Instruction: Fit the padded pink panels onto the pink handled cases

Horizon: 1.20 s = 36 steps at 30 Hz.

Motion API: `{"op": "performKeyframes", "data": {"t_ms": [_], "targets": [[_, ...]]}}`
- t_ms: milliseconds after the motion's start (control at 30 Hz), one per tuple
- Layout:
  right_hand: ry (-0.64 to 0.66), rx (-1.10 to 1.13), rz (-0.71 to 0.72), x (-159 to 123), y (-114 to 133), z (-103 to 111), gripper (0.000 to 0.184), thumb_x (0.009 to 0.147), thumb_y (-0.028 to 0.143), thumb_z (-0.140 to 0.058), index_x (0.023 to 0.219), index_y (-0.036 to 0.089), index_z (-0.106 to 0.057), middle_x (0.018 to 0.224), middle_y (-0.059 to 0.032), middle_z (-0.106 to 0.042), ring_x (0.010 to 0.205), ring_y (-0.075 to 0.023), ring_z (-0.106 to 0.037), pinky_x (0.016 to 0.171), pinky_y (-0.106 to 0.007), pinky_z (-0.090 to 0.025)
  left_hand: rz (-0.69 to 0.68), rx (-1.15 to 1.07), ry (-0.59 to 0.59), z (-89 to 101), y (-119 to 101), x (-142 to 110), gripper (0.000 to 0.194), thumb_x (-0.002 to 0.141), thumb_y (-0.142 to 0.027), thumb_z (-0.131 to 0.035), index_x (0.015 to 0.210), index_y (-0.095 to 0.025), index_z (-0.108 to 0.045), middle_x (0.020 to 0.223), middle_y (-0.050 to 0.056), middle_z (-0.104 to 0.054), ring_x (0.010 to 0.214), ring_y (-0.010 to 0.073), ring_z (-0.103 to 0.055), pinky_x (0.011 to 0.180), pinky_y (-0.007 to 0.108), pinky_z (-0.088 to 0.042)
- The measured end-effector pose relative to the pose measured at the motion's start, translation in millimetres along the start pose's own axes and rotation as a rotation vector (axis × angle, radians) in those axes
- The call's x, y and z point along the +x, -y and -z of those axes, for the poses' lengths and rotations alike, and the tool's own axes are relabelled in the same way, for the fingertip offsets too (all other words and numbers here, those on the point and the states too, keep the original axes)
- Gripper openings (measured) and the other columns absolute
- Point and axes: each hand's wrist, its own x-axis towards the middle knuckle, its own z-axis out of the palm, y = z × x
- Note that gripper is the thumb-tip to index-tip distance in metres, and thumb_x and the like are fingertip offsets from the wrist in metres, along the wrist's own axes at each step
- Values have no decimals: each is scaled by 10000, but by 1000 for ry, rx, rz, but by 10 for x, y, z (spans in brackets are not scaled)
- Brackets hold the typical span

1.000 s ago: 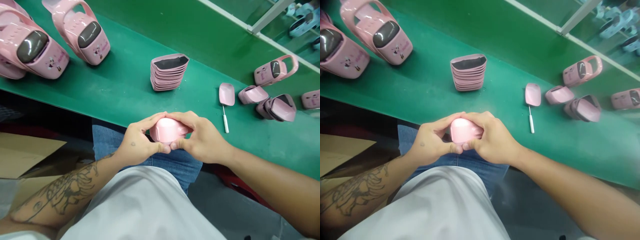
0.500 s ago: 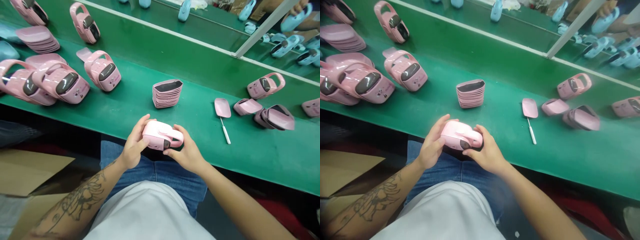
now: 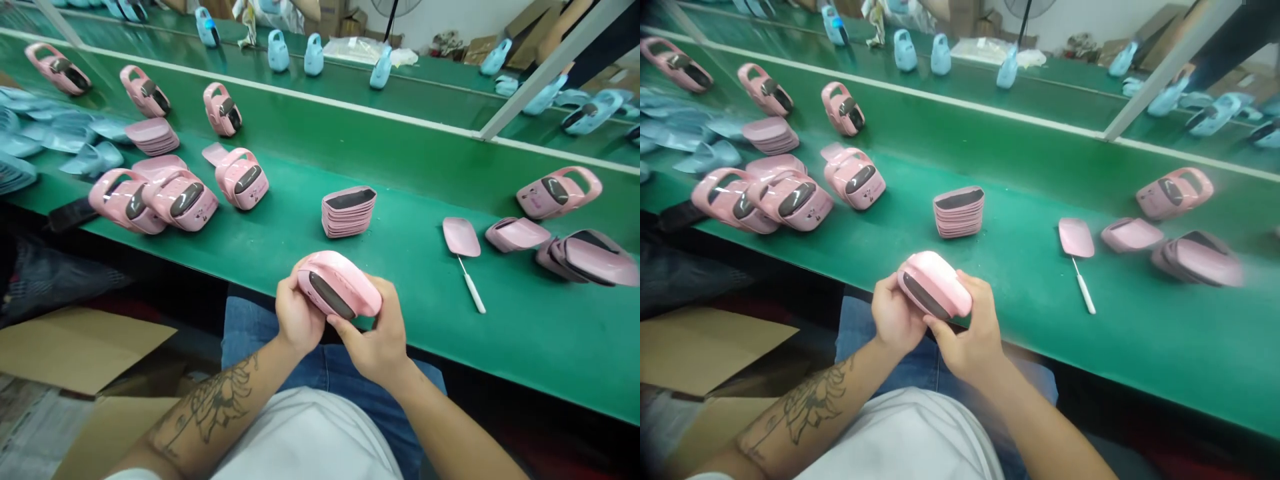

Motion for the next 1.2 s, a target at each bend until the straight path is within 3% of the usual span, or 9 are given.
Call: {"op": "performKeyframes", "data": {"t_ms": [100,267,400,533,700,867,967,1067,1200], "targets": [[5,-70,-41,19,52,217,528,865,335,-867,1333,288,-626,1268,-109,-712,1177,-338,-709,1025,-536,-610,-7,77,167,39,36,-37,504,974,-568,-634,1314,-201,-701,1275,99,-783,1222,285,-735,1096,415,-574],[4,-61,-209,210,42,638,612,810,515,-893,1333,285,-673,1240,-93,-761,1077,-329,-743,872,-443,-624,-349,514,690,9,-95,136,1131,685,-563,-1017,1632,-283,-464,1639,168,-576,1425,374,-638,1182,458,-536],[-249,-247,-431,900,-337,802,709,678,613,-910,1253,249,-710,1164,-80,-750,1022,-340,-711,895,-481,-564,-764,809,647,-77,-294,381,556,1008,-386,-749,1521,-254,-580,1469,150,-702,1309,291,-721,1118,443,-594],[-429,-433,-501,1938,-1099,782,577,670,537,-902,1081,236,-629,1049,-35,-639,931,-266,-641,919,-471,-529,-1120,1094,563,108,-422,645,220,989,-182,-668,1197,-215,-731,1201,107,-821,1146,247,-790,1035,401,-644],[-371,-512,-625,2800,-1898,572,599,621,492,-954,1040,227,-619,1190,-183,-616,1066,-351,-658,895,-514,-490,-1085,1224,396,510,-559,829,159,966,-162,-668,1077,-206,-773,1127,106,-837,1054,260,-812,972,431,-666],[-353,-523,-667,2893,-2172,315,687,690,428,-926,1258,200,-614,1401,-316,-560,1285,-470,-624,1001,-590,-476,-950,1283,208,650,-715,927,177,992,-206,-637,1121,-202,-758,1200,112,-808,1035,232,-804,895,389,-686],[-336,-504,-605,2802,-2127,341,803,690,334,-883,1396,162,-540,1522,-308,-523,1378,-480,-582,1136,-633,-447,-850,1284,151,544,-756,1043,325,978,-237,-660,1296,-187,-705,1301,149,-760,1021,247,-794,839,410,-688],[-329,-482,-497,2673,-1906,465,802,787,344,-776,1487,96,-474,1642,-336,-427,1515,-454,-465,1234,-622,-374,-773,1264,247,305,-753,1184,590,941,-327,-739,1499,-201,-593,1477,170,-677,1238,306,-744,1017,496,-655],[-56,-319,-369,2368,-1429,503,453,933,500,-628,1226,173,-739,1186,-158,-789,1092,-313,-742,1022,-450,-558,-626,1232,418,-46,-697,1348,918,871,-445,-831,1658,-219,-415,1680,190,-518,1505,379,-572,1250,599,-493]]}}
